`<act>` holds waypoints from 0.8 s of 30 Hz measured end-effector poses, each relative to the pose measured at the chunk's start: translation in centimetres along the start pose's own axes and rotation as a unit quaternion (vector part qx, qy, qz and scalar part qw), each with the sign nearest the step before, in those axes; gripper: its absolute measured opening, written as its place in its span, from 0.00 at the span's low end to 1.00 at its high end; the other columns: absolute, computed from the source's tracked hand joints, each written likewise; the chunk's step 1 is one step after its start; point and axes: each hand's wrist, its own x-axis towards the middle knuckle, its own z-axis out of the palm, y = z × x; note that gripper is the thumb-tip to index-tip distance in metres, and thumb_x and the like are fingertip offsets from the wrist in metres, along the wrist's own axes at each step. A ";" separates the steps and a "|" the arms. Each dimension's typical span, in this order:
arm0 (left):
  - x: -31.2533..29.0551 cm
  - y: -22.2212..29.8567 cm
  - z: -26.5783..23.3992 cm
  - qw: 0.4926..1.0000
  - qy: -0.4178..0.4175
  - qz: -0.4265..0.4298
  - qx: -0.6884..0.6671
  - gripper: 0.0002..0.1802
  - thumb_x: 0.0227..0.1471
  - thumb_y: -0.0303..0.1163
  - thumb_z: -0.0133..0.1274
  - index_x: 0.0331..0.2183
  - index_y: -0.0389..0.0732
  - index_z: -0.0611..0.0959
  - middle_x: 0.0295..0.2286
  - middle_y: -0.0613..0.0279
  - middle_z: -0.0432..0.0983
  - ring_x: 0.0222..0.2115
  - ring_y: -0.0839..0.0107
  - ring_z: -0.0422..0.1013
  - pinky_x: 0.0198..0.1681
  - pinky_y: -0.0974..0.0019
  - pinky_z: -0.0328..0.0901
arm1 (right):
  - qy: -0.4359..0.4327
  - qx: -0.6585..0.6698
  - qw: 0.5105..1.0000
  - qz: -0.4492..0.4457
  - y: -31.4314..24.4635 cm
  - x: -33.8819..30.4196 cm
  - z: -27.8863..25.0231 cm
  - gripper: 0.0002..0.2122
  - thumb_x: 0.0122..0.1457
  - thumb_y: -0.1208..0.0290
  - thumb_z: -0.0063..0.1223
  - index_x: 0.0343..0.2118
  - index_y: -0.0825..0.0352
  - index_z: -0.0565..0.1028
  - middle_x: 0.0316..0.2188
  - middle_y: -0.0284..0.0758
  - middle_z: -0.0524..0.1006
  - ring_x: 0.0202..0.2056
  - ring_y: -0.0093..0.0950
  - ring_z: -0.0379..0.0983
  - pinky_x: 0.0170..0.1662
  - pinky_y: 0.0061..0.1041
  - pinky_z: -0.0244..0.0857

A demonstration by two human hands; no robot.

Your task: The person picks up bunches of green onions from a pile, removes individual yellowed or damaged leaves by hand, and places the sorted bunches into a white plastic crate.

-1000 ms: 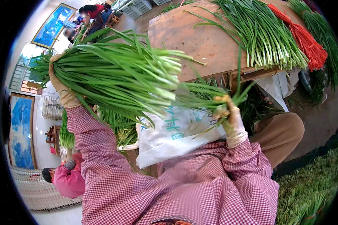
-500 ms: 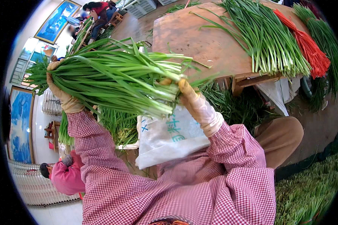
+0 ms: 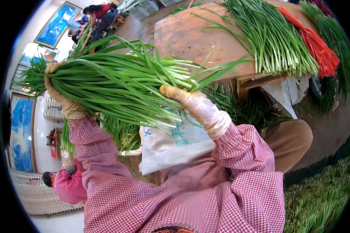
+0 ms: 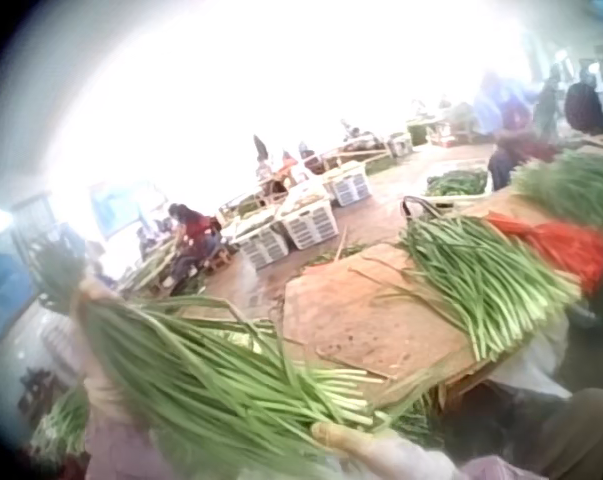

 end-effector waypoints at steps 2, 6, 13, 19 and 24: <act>0.2 -0.2 0.2 1.000 0.016 -0.016 -0.011 0.10 0.52 0.37 0.42 0.31 0.42 0.74 0.29 0.65 0.71 0.37 0.64 0.66 0.51 0.58 0.56 | -0.004 0.042 0.999 0.006 -0.2 0.2 0.0 0.14 0.52 0.69 0.53 0.41 0.68 0.71 0.36 0.31 0.74 0.36 0.21 0.70 0.41 0.22 0.64; 0.2 -0.6 1.3 0.998 0.068 0.001 0.005 0.12 0.52 0.37 0.42 0.32 0.40 0.75 0.28 0.63 0.73 0.36 0.64 0.68 0.50 0.57 0.59 | 0.001 0.099 0.995 0.008 0.1 0.1 -0.3 0.14 0.52 0.69 0.53 0.40 0.69 0.71 0.33 0.30 0.75 0.35 0.21 0.70 0.39 0.21 0.65; 0.0 0.0 0.3 0.997 0.054 -0.025 0.052 0.09 0.53 0.34 0.40 0.34 0.41 0.72 0.32 0.65 0.69 0.38 0.68 0.64 0.53 0.61 0.55 | -0.070 0.021 0.997 0.004 -0.8 -1.1 0.0 0.16 0.49 0.72 0.56 0.43 0.67 0.70 0.38 0.31 0.74 0.39 0.21 0.69 0.45 0.21 0.62; -0.6 0.2 -2.5 0.996 0.065 -0.024 0.050 0.14 0.55 0.36 0.36 0.35 0.38 0.74 0.33 0.60 0.72 0.39 0.65 0.66 0.51 0.61 0.57 | -0.085 -0.066 0.990 0.094 -0.2 -5.0 -4.0 0.13 0.54 0.61 0.48 0.30 0.68 0.69 0.19 0.26 0.68 0.23 0.18 0.65 0.36 0.21 0.64; -0.8 3.7 -4.9 0.951 0.113 0.058 0.281 0.12 0.53 0.34 0.38 0.34 0.37 0.73 0.34 0.59 0.71 0.40 0.64 0.65 0.50 0.61 0.57 | 0.315 0.258 0.913 0.007 3.4 -8.7 -12.3 0.13 0.57 0.59 0.44 0.24 0.64 0.67 0.11 0.24 0.63 0.13 0.19 0.62 0.19 0.21 0.66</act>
